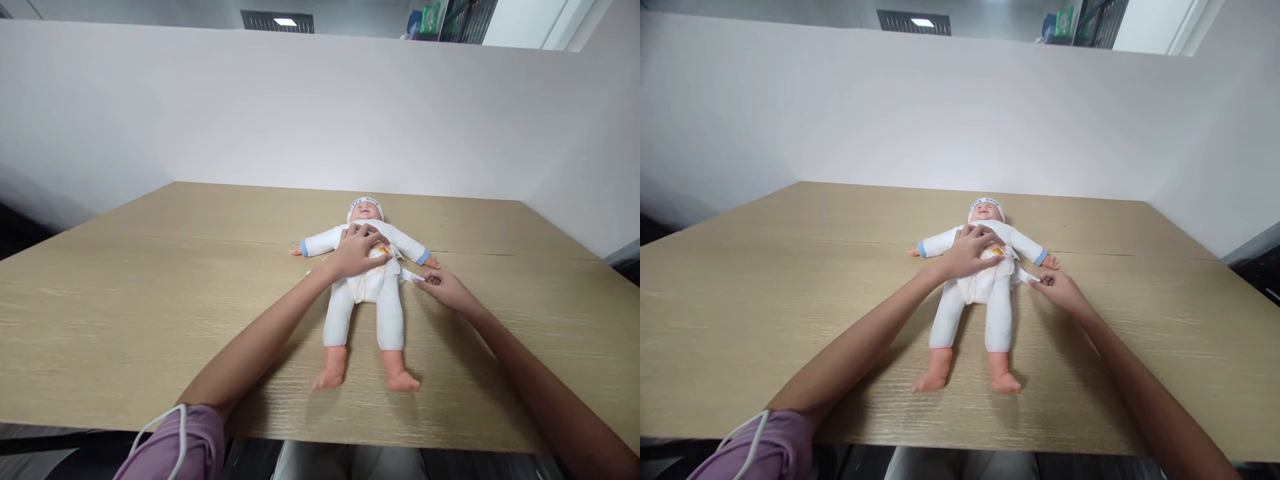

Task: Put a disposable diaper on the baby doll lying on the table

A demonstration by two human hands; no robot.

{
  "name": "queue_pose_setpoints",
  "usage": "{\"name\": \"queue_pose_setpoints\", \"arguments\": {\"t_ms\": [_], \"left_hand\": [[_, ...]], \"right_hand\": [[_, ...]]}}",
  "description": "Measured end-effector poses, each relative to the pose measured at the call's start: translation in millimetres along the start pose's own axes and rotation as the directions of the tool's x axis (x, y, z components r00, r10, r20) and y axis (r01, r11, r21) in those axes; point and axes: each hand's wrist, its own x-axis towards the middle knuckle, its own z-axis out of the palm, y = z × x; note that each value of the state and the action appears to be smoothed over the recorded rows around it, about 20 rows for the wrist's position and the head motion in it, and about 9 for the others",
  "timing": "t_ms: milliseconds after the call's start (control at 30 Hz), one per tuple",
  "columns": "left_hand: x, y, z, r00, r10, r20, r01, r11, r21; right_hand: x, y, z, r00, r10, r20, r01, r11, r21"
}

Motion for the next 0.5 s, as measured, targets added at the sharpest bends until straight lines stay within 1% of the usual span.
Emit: {"name": "queue_pose_setpoints", "arguments": {"t_ms": [67,133,200,267,367,500], "left_hand": [[-0.1,-0.6,1.2,1.0,0.001,-0.011,-0.001,1.0,-0.001],[-0.4,-1.1,1.9,1.0,0.004,-0.018,-0.004,1.0,-0.005],[-0.9,-1.1,2.0,1.0,0.0,-0.017,0.0,1.0,-0.014],[-1.5,-0.8,2.0,1.0,-0.004,-0.018,0.004,1.0,-0.023],[-1.7,-0.9,3.0,1.0,-0.012,-0.018,0.011,1.0,-0.027],[-0.6,-2.1,5.7,0.999,-0.026,-0.019,0.026,1.0,-0.002]], "right_hand": [[-0.1,-2.8,-5.0,1.0,-0.013,0.0,0.013,0.994,0.105],[0.7,-5.9,-11.7,1.0,0.014,0.008,-0.015,0.982,0.187],[2.4,-10.6,-18.4,0.999,0.044,0.025,-0.049,0.974,0.22],[5.7,-18.8,-22.7,0.999,0.036,0.037,-0.044,0.969,0.242],[14.8,-39.5,-22.5,1.0,-0.008,0.028,0.0,0.958,0.288],[33.7,-76.4,-8.5,0.996,-0.068,0.054,0.046,0.943,0.33]]}}
